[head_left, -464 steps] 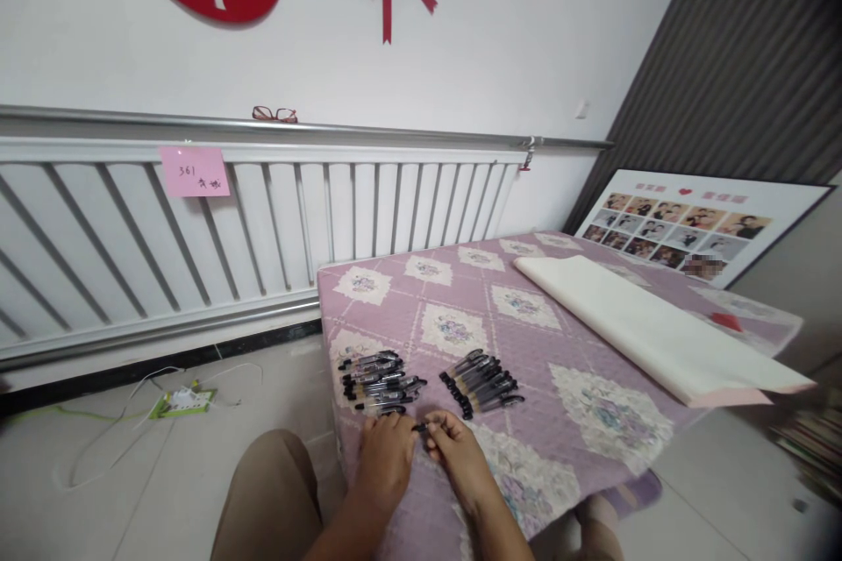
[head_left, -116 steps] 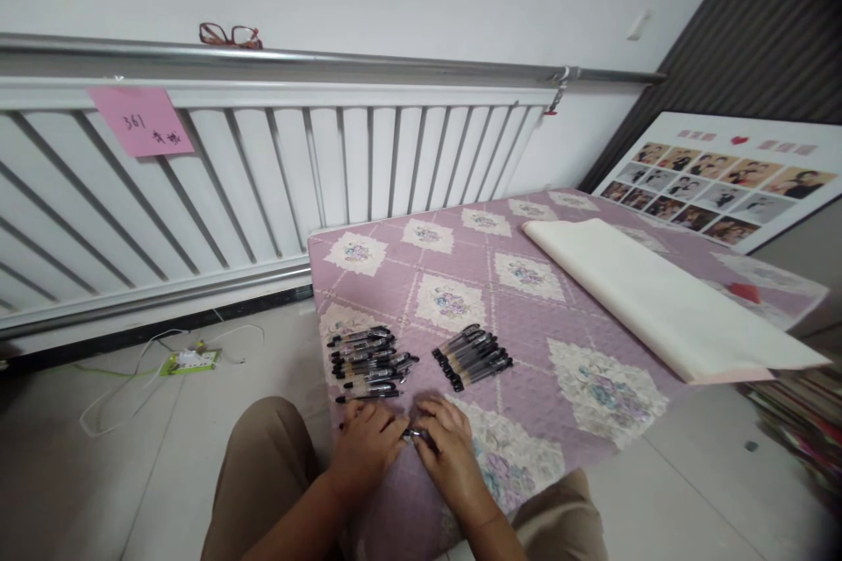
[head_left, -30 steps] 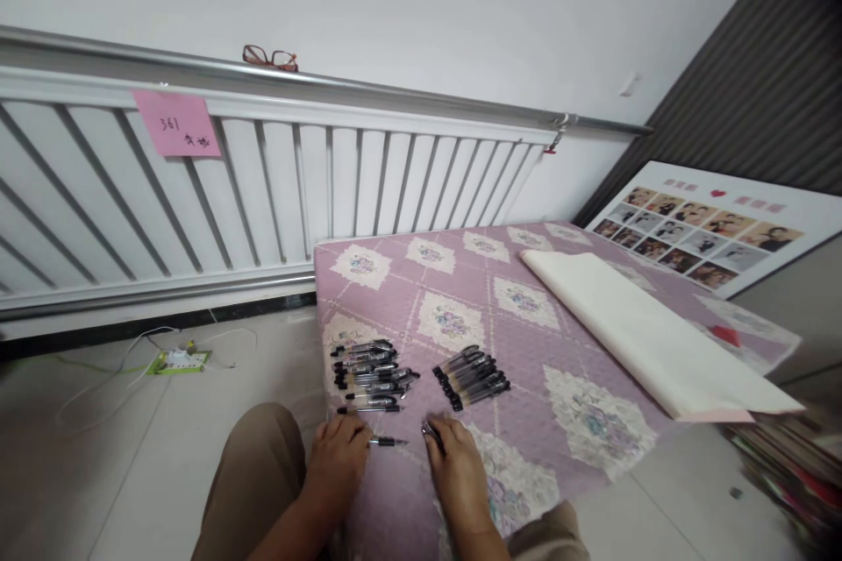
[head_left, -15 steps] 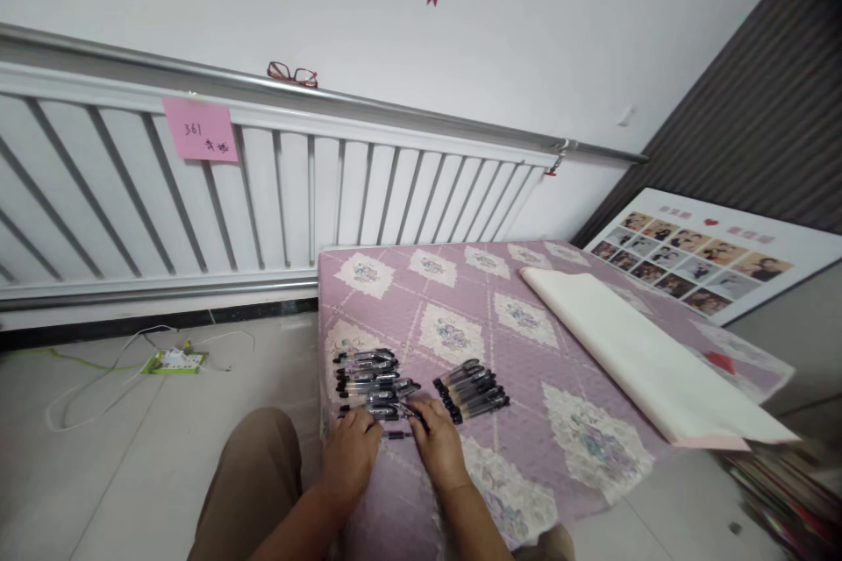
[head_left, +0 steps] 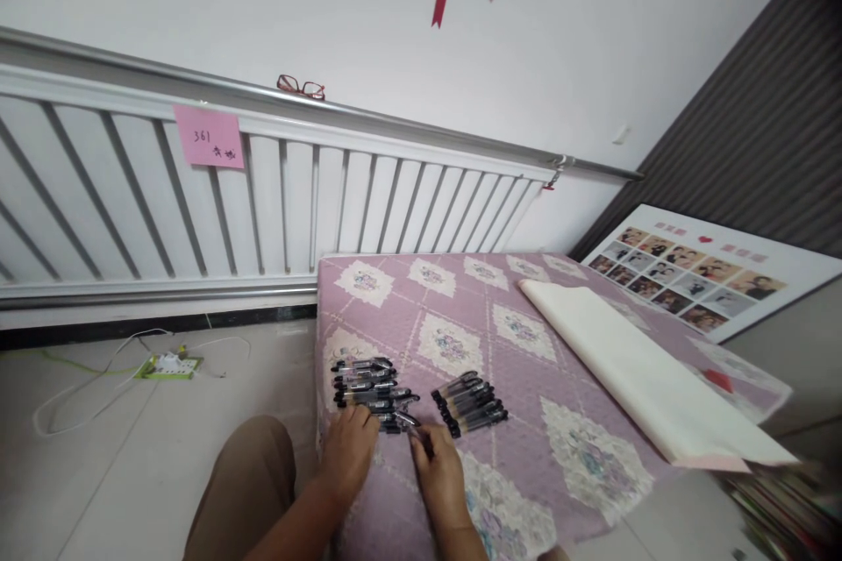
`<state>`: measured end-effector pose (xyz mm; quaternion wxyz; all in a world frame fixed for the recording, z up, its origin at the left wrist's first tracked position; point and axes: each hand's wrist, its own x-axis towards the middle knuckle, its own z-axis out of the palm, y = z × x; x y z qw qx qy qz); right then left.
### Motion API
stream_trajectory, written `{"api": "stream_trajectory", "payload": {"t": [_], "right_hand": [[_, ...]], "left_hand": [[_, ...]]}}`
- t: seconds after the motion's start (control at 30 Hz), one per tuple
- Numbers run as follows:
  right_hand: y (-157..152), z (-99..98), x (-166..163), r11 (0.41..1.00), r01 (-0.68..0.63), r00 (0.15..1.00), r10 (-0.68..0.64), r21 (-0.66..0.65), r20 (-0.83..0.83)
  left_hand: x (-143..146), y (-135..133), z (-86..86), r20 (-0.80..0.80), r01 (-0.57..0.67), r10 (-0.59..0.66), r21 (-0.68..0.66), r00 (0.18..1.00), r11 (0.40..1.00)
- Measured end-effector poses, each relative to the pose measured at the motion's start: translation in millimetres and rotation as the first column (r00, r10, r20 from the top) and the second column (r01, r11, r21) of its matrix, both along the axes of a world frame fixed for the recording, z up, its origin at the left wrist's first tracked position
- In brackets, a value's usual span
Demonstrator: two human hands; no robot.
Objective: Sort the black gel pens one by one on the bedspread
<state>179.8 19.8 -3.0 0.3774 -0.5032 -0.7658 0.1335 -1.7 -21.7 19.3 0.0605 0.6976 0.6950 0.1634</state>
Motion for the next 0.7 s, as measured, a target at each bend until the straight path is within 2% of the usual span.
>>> {"api": "stream_trajectory", "payload": {"t": [0.1, 0.2, 0.33, 0.5, 0.6, 0.7], "right_hand": [[3.7, -5.1, 1.9, 1.0, -0.01, 1.0, 0.01, 0.001, -0.009], [7.7, -12.4, 2.0, 0.999, -0.007, 1.0, 0.007, -0.031, 0.011], [16.2, -15.8, -2.1, 0.993, 0.027, 0.998, -0.019, -0.118, 0.068], [35.9, -4.0, -7.5, 0.957, -0.036, 0.99, 0.075, -0.289, 0.122], [47.8, 0.7, -10.3, 0.941, -0.098, 0.987, 0.134, -0.324, 0.091], [55.9, -0.1, -15.8, 0.949, -0.143, 0.985, 0.163, -0.28, 0.049]], "left_hand": [[-2.6, -3.7, -7.4, 0.058, -0.06, 0.054, 0.101, 0.997, 0.993], [-5.3, -8.1, -24.4, 0.116, -0.169, 0.146, 0.219, 0.982, 0.961], [-2.4, -7.3, -39.3, 0.198, -0.304, 0.274, 0.143, 0.941, 0.942], [4.1, 1.4, -35.6, 0.197, -0.333, 0.323, 0.018, 0.925, 0.943], [4.2, 7.3, -34.5, 0.183, -0.338, 0.325, 0.047, 0.928, 0.94], [2.3, 14.6, -37.2, 0.176, -0.333, 0.311, 0.117, 0.934, 0.936]]}}
